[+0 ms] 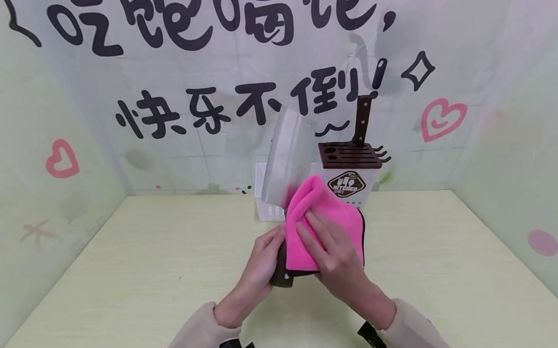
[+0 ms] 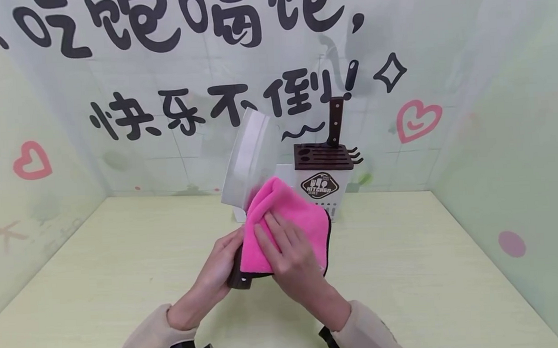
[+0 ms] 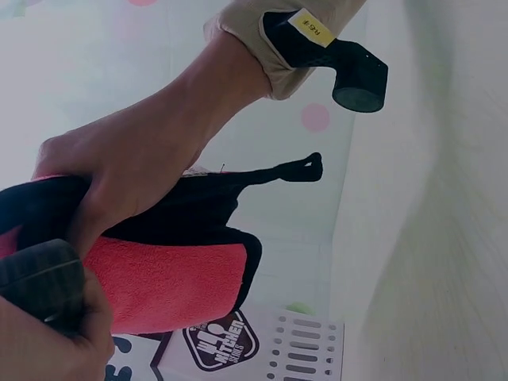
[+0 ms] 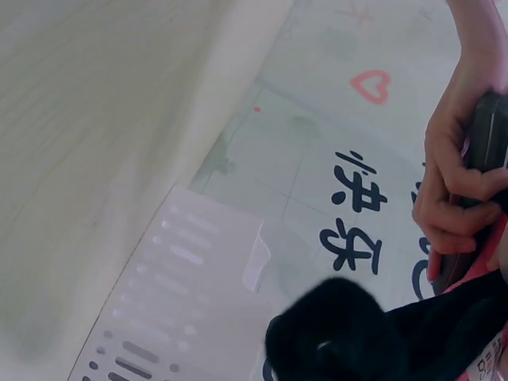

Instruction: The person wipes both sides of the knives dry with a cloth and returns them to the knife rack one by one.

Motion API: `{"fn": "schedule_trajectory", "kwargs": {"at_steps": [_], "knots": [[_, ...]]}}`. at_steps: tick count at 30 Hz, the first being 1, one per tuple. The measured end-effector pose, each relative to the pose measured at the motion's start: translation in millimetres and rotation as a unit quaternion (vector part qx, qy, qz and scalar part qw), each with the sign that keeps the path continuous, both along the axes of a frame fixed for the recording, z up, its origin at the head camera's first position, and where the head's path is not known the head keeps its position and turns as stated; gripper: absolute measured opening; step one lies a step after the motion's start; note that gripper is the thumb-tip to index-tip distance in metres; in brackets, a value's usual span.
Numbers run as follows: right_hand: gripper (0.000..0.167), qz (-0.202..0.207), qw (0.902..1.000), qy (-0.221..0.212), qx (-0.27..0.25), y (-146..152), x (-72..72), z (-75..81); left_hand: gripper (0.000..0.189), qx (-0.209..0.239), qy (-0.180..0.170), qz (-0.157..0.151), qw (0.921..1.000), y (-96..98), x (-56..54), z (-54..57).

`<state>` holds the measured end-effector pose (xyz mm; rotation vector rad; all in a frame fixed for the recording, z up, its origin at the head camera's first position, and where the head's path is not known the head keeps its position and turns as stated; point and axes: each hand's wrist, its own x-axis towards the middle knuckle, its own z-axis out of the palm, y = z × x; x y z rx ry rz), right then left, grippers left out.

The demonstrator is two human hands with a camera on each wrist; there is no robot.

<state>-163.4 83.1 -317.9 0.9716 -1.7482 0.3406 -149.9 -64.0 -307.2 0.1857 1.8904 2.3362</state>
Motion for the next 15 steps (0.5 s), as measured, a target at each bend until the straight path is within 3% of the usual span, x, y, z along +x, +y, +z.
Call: {"fn": "schedule_trajectory", "kwargs": {"at_steps": [7, 15], "knots": [[0.026, 0.006, 0.9993, 0.019, 0.033, -4, 5.9, -3.3, 0.038, 0.009, -0.013, 0.036, 0.9992, -0.3, -4.1, -0.6], [0.025, 0.041, 0.9964, 0.055, 0.049, -9, 11.7, 1.5, 0.038, 0.030, -0.023, 0.029, 0.9989, -4.0, -6.9, -0.1]]}}
